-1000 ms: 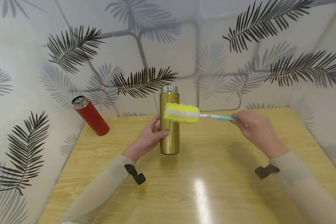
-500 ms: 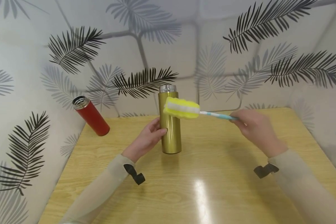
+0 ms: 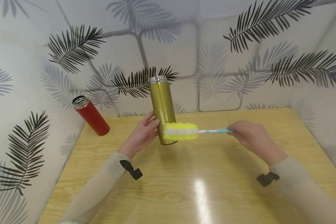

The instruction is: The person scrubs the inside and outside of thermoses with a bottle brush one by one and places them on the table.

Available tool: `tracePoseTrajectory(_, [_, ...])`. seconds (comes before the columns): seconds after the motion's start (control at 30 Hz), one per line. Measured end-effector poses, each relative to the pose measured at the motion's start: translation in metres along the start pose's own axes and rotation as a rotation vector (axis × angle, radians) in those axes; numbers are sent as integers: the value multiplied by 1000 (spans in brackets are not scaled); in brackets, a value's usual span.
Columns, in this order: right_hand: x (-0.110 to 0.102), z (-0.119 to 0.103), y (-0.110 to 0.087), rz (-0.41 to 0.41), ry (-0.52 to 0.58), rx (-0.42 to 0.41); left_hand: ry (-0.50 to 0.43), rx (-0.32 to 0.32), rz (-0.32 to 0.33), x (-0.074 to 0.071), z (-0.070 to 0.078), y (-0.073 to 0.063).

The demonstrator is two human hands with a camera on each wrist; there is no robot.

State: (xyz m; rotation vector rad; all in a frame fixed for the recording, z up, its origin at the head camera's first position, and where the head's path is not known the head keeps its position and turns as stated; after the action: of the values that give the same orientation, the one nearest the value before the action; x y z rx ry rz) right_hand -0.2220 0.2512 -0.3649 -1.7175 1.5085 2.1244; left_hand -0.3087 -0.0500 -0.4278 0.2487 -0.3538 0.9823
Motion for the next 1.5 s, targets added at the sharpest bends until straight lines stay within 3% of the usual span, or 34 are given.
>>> tracePoseTrajectory(0.27, [-2,-1,-4,16,1,-34,-19,27,-23,1,5,1])
tracePoseTrajectory(0.43, [-9,7,-1,55,-29,5,5,6,-48,3,-2,1])
tracePoseTrajectory(0.7, [-18,15,4,64,-25,46,-51,-15,-133,16,-7,-1])
tracePoseTrajectory(0.83, [-19,14,7,71,-27,41,19,-32,-137,22,-7,-1])
tracePoseTrajectory(1.0, [-23,16,12,82,-53,68,138,-68,-90,21,-10,-1])
tracePoseTrajectory(1.17, [-33,22,15,121,-68,93,101,-85,-86,21,-15,-2])
tracePoseTrajectory(1.5, [-33,22,19,121,-44,87,49,-48,-186,26,-17,-4])
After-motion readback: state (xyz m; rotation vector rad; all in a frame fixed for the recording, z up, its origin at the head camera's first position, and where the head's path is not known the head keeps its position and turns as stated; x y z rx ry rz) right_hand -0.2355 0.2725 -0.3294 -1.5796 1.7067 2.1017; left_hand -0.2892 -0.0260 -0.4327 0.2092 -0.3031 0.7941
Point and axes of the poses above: each hand's wrist, its own y-axis towards the middle knuckle, its own x-axis out of the palm, z = x × y, the point moved 10 cm from there along y, towards the middle knuckle, and after that the axes turned 3 degrees about -z, right-handed, at the moved point
